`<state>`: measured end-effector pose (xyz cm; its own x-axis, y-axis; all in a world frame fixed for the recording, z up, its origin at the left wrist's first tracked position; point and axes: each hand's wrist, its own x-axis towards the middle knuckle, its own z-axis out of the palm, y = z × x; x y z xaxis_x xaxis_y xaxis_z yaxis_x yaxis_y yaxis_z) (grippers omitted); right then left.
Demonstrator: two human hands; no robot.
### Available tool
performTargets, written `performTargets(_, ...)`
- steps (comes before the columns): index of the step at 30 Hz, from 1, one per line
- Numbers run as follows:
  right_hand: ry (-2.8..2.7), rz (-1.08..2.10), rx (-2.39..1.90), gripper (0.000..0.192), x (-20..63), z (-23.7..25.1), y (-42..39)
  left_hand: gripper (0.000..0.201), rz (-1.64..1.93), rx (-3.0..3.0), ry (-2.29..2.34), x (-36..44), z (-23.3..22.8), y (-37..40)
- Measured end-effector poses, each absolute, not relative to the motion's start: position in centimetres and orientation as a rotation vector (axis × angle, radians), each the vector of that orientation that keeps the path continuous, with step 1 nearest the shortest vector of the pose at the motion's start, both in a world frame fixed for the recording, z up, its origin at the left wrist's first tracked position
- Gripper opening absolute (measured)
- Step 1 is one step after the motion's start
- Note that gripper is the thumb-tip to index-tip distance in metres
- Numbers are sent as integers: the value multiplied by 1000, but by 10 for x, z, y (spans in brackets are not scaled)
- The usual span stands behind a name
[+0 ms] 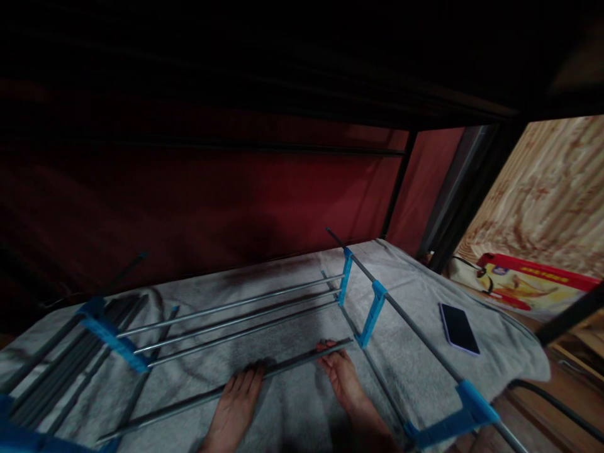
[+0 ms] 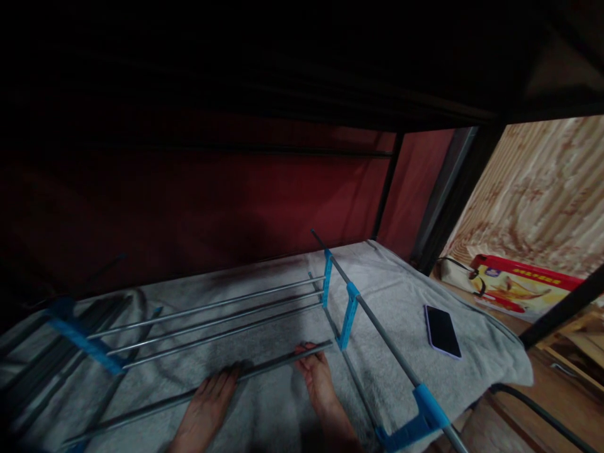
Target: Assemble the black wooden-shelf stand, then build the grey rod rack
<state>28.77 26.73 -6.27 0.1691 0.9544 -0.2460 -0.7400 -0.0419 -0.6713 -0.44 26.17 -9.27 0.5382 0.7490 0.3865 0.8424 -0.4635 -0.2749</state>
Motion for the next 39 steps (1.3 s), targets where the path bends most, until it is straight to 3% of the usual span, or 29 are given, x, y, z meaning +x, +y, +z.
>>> performTargets(14,-353,1397,-918,23,293,-73,270,66,-162,-2401,-1492,9,-81,250)
performTargets(39,-387,1370,-948,31,296,-75,268,64,-147,-2440,-1570,15,-75,247)
